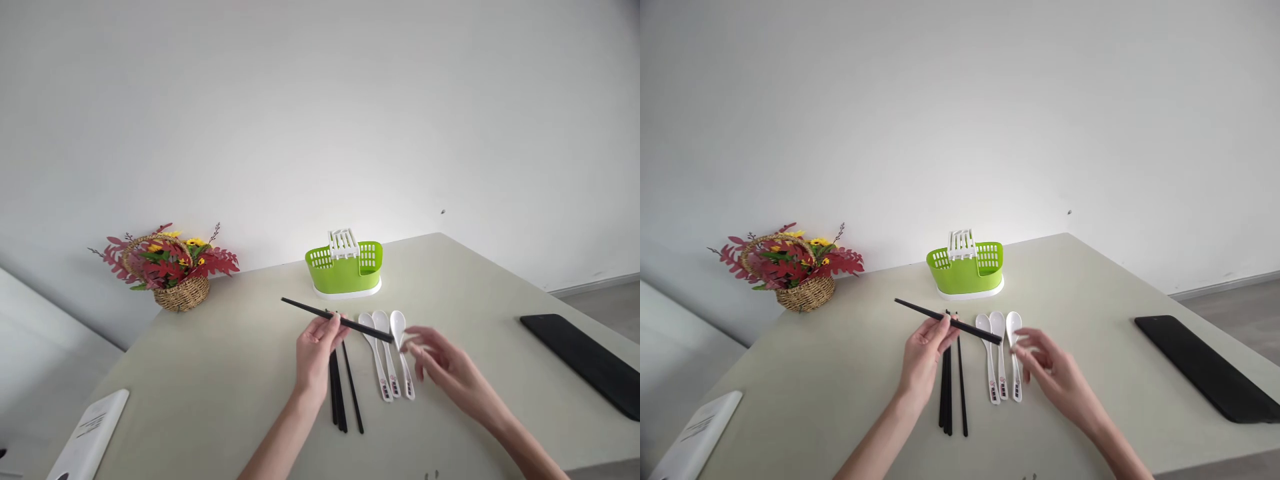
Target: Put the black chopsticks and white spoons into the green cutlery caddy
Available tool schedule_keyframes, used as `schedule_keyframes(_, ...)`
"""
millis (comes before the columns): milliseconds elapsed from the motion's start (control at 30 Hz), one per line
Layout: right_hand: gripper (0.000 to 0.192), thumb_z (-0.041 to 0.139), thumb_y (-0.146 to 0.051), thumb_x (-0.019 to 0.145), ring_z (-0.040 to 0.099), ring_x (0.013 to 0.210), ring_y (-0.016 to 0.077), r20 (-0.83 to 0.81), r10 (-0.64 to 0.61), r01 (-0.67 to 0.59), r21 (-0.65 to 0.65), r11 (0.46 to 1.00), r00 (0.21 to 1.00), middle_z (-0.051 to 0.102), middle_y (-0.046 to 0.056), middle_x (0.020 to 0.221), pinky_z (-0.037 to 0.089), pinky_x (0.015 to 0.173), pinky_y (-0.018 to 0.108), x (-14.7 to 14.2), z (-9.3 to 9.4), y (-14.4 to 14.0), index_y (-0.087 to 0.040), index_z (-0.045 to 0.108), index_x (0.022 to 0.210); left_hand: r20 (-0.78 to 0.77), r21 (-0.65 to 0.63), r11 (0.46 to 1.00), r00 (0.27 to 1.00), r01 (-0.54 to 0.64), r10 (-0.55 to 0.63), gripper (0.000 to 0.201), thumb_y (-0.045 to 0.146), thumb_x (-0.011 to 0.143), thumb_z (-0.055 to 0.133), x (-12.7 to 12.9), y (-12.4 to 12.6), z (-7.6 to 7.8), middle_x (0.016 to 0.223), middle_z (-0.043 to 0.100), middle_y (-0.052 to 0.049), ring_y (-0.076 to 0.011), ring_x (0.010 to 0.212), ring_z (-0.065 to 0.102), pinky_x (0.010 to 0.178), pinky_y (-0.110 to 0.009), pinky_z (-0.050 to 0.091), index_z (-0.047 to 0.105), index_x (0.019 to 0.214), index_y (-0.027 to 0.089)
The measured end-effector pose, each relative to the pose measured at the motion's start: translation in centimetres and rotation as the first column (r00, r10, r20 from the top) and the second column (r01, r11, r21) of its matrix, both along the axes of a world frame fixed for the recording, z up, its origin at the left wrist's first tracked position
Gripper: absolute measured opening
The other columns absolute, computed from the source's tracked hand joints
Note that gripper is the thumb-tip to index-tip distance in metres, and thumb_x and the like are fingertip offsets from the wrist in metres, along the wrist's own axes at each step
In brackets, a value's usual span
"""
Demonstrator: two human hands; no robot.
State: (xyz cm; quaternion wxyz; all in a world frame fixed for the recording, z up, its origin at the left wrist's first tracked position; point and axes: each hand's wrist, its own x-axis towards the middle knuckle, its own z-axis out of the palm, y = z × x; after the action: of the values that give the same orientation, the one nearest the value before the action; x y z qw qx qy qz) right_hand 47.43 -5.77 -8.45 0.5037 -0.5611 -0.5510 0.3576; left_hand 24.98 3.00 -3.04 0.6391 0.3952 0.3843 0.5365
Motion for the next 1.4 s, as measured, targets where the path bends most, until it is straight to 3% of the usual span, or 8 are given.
schedule_keyframes(133,0.042,0.050,-0.055,0.101,0.071,0.078,0.0186,0.249,-0.250,0.196,0.222,0.955,0.936,0.063,0.013,0.135,0.057,0.063,0.032,0.8,2.5,6.3,-0.028,0.059,0.131,0.025,0.102,0.982,0.987,-0.159,0.157,0.032,0.036,0.074,0.091,-2.0,3.5,1.6,0.102,0.080,-0.009,-0.0222,0.102,0.076,0.110,-0.041,0.056,0.075,0.088,0.013)
schedule_keyframes(233,0.045,0.044,-0.042,0.103,0.072,0.083,0.0192,0.377,-0.338,0.185,0.388,0.903,0.862,0.049,0.015,0.152,0.058,0.064,0.033,0.9,3.2,11.1,-0.027,0.049,0.145,0.014,0.205,0.944,0.965,-0.259,0.261,0.033,0.036,0.074,0.090,-3.4,5.8,3.6,0.101,0.080,-0.009,-0.0210,0.099,0.077,0.109,-0.043,0.057,0.074,0.090,0.012)
schedule_keyframes(400,0.044,0.040,-0.028,0.101,0.072,0.086,0.0208,0.524,-0.317,0.079,0.426,0.901,0.791,0.056,0.012,0.147,0.056,0.058,0.032,1.2,1.3,15.7,-0.028,0.053,0.143,-0.069,0.449,0.837,0.922,-0.312,0.381,0.035,0.039,0.076,0.088,-5.1,9.2,7.5,0.105,0.080,-0.012,-0.0264,0.109,0.075,0.105,-0.049,0.058,0.071,0.094,0.014)
schedule_keyframes(533,0.033,0.045,-0.027,0.099,0.068,0.108,0.0273,0.538,-0.274,0.023,0.426,0.904,0.797,0.063,0.010,0.133,0.059,0.076,0.038,1.9,-0.5,17.0,-0.027,0.064,0.126,-0.169,0.589,0.778,0.908,-0.219,0.383,0.038,0.042,0.077,0.087,-4.9,12.6,9.3,0.103,0.080,-0.014,-0.0267,0.104,0.076,0.102,-0.049,0.059,0.070,0.094,0.013)
schedule_keyframes(633,0.028,0.048,-0.027,0.098,0.063,0.117,0.0288,0.532,-0.261,0.000,0.441,0.898,0.805,0.063,0.011,0.123,0.057,0.091,0.044,2.3,-1.1,17.3,-0.025,0.063,0.121,-0.244,0.618,0.777,0.910,-0.120,0.335,0.038,0.046,0.078,0.085,-3.7,15.1,9.4,0.101,0.080,-0.014,-0.0253,0.098,0.077,0.099,-0.046,0.061,0.069,0.091,0.014)
schedule_keyframes(800,0.024,0.050,-0.027,0.096,0.062,0.115,0.0282,0.511,-0.260,0.000,0.452,0.892,0.819,0.061,0.011,0.121,0.054,0.095,0.044,2.7,-1.5,17.0,-0.026,0.061,0.118,-0.409,0.591,0.806,0.875,0.036,0.261,0.042,0.056,0.081,0.079,-1.3,18.1,8.3,0.100,0.081,-0.013,-0.0246,0.091,0.078,0.090,-0.042,0.064,0.067,0.089,0.016)
schedule_keyframes(1033,0.017,0.052,-0.025,0.094,0.065,0.095,0.0222,0.458,-0.245,0.011,0.455,0.891,0.854,0.064,0.009,0.114,0.055,0.086,0.037,3.1,-1.0,15.8,-0.025,0.059,0.109,-0.684,0.582,0.799,0.623,0.153,0.379,0.035,0.056,0.081,0.077,0.6,20.6,7.2,0.094,0.081,-0.009,-0.0276,0.093,0.077,0.091,-0.038,0.058,0.073,0.079,0.021)
schedule_keyframes(1400,0.017,0.053,-0.020,0.089,0.063,0.091,0.0215,0.393,-0.267,0.053,0.477,0.877,0.880,0.064,0.007,0.108,0.053,0.085,0.036,2.9,-0.8,15.5,-0.026,0.058,0.104,-0.789,0.536,0.805,0.491,0.254,0.370,0.022,0.046,0.081,0.079,2.6,21.9,5.7,0.103,0.081,-0.008,-0.0301,0.103,0.073,0.095,-0.042,0.054,0.079,0.080,0.024)
